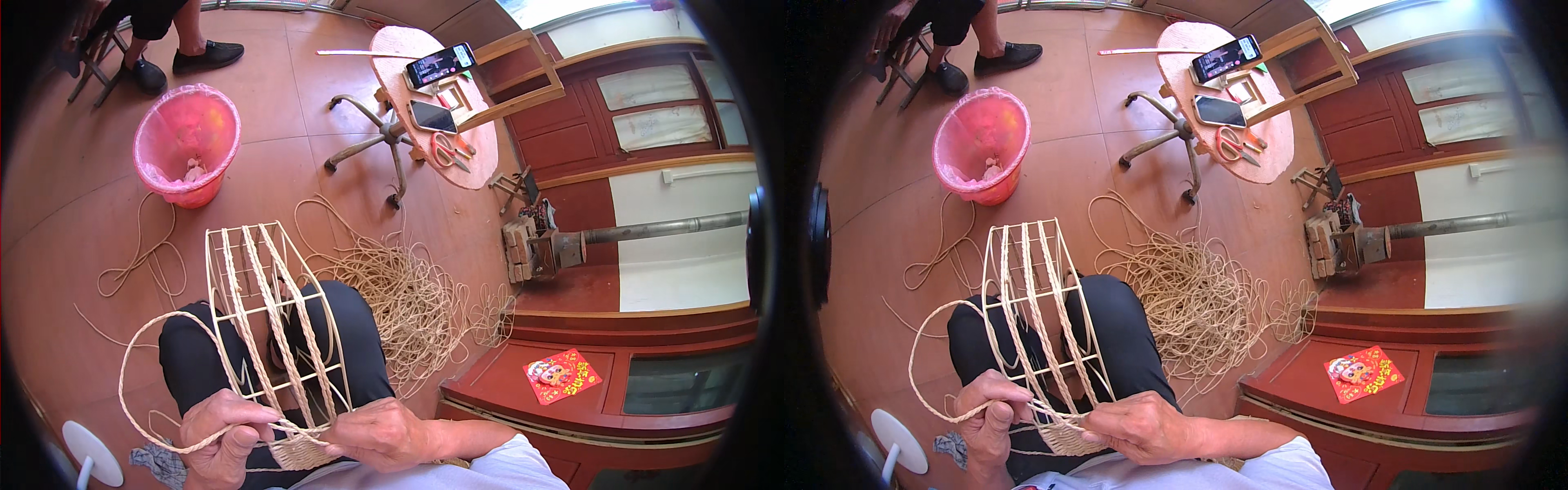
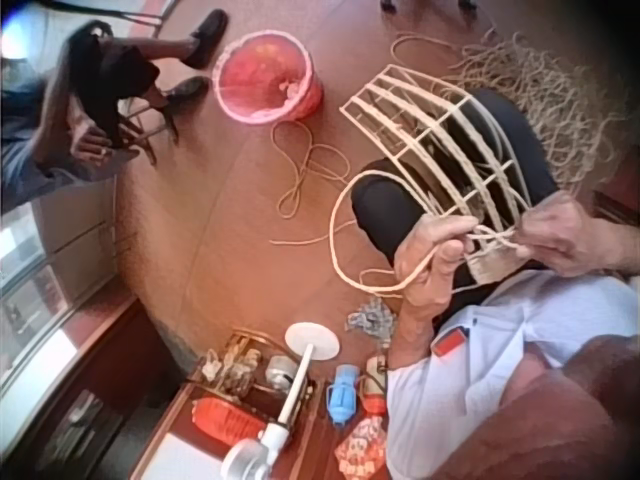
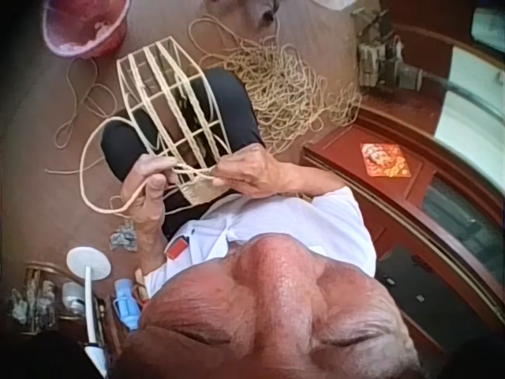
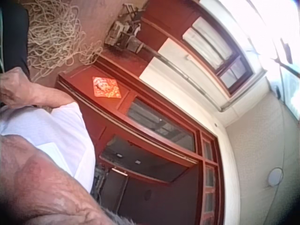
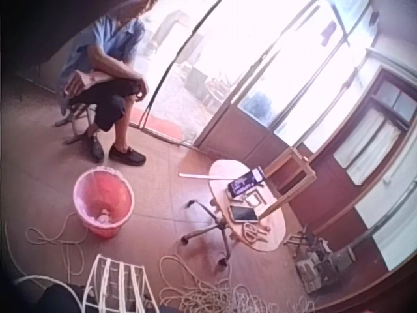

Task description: Weave a straw basket or cage structure using dried plant fibers.

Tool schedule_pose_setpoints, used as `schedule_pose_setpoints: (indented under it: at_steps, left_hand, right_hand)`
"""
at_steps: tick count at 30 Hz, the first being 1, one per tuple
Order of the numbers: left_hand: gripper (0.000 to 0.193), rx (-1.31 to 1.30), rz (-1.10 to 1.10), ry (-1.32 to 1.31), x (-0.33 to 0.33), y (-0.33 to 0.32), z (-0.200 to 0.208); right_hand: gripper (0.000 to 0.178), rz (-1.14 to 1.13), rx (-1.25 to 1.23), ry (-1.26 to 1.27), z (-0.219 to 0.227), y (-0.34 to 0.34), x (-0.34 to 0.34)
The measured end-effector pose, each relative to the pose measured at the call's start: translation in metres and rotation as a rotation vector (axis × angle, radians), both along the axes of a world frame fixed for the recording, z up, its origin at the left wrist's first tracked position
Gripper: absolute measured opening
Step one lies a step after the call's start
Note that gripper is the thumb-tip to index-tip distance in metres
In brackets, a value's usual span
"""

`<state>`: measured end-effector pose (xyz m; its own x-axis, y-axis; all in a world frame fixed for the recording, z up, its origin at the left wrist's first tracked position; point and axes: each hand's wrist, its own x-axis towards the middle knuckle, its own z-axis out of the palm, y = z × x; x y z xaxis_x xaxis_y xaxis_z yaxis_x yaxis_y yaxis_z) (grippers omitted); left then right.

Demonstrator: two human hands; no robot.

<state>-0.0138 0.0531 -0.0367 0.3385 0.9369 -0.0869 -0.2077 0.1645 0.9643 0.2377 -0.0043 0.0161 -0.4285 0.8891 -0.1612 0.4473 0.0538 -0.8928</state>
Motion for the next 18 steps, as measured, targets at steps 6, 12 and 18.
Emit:
schedule_pose_setpoints:
  at_steps: [6,12,18]
  left_hand:
    - [0.048,-0.012,-0.005,-0.008,-0.0005,0.0004,0.0000]
    - [0.047,-0.003,-0.012,-0.007,-0.0005,0.0017,0.0008]
    - [0.046,0.003,-0.021,0.000,-0.0005,0.0030,0.0018]
  right_hand:
    - [0.017,0.000,0.016,-0.009,0.0000,-0.0020,-0.0022]
    - [0.017,-0.017,0.033,-0.008,-0.0018,-0.0028,-0.0033]
    - [0.015,-0.006,0.043,0.007,0.0017,-0.0005,-0.0056]
